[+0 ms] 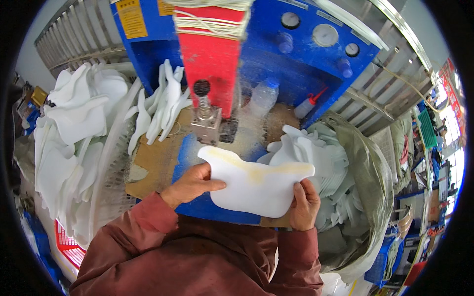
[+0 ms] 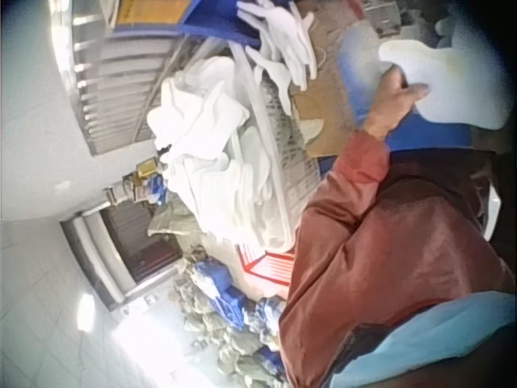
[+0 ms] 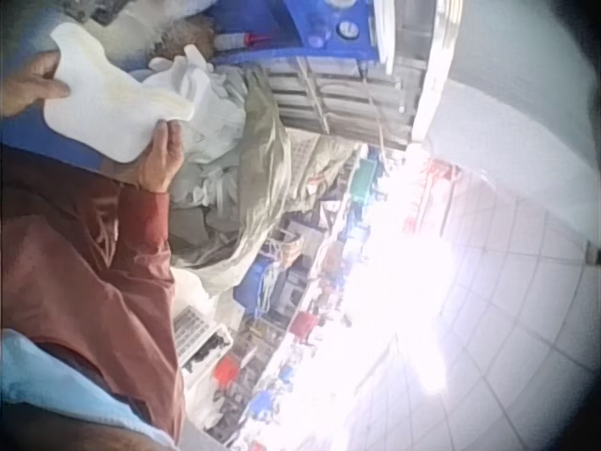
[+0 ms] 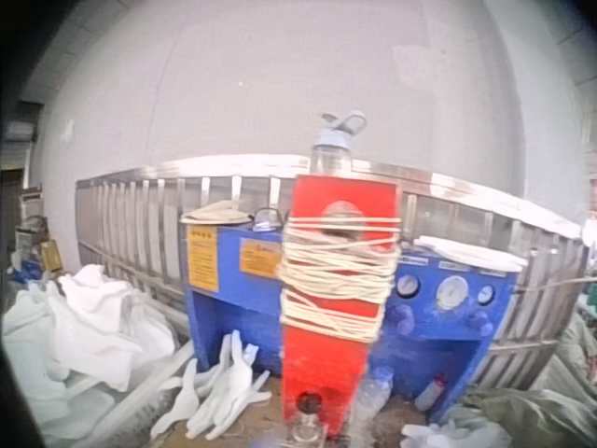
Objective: The person repeatedly picks up white fabric pieces, positions them under a vertical press on a blue machine, and trims the edges. Trimmed pieces are placed into a white basket beside the machine. The process is repeated continuously throughout the clip.
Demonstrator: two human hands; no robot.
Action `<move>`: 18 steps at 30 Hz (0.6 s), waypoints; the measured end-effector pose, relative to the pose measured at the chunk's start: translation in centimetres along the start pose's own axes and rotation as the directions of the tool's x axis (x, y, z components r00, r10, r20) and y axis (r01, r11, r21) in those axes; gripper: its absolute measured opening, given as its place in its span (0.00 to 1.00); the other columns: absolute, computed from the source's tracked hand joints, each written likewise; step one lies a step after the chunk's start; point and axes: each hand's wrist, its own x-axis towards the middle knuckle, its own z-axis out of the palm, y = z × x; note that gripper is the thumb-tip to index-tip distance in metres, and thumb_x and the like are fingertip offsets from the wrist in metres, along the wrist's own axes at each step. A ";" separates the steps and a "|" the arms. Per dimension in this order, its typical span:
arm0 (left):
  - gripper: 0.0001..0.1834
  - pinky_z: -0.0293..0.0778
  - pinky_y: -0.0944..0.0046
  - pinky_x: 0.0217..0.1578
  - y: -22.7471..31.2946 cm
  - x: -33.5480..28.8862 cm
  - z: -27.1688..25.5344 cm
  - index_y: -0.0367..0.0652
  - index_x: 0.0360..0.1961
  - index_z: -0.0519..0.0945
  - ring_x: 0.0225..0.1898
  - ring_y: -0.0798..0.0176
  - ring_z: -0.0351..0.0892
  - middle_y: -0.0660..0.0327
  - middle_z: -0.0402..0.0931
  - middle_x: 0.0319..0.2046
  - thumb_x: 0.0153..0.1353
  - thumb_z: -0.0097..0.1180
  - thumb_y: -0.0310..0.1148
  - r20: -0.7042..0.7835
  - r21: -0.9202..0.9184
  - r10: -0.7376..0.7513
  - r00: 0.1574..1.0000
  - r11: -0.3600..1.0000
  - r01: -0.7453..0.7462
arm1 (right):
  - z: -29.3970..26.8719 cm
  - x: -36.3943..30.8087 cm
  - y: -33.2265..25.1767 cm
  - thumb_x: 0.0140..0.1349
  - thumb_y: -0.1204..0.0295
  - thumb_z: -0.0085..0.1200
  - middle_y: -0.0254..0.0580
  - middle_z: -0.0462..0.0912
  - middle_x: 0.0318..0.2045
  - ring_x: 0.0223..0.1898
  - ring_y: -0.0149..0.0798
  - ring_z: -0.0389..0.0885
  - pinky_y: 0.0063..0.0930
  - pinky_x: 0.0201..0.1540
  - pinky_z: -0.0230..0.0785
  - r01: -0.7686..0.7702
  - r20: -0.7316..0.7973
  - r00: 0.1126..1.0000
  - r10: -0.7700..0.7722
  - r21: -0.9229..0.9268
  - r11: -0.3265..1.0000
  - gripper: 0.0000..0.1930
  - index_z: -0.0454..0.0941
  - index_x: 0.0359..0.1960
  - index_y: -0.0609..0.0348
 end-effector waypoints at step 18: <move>0.27 0.81 0.59 0.51 -1.7 -9.0 -13.0 0.36 0.68 0.73 0.46 0.60 0.85 0.56 0.83 0.56 0.70 0.61 0.32 -0.524 0.372 0.231 0.820 0.928 -0.024 | -0.5 -2.6 8.2 0.71 0.74 0.58 0.42 0.88 0.40 0.39 0.35 0.85 0.30 0.43 0.77 -0.007 0.051 0.998 0.046 -0.590 0.807 0.10 0.84 0.50 0.66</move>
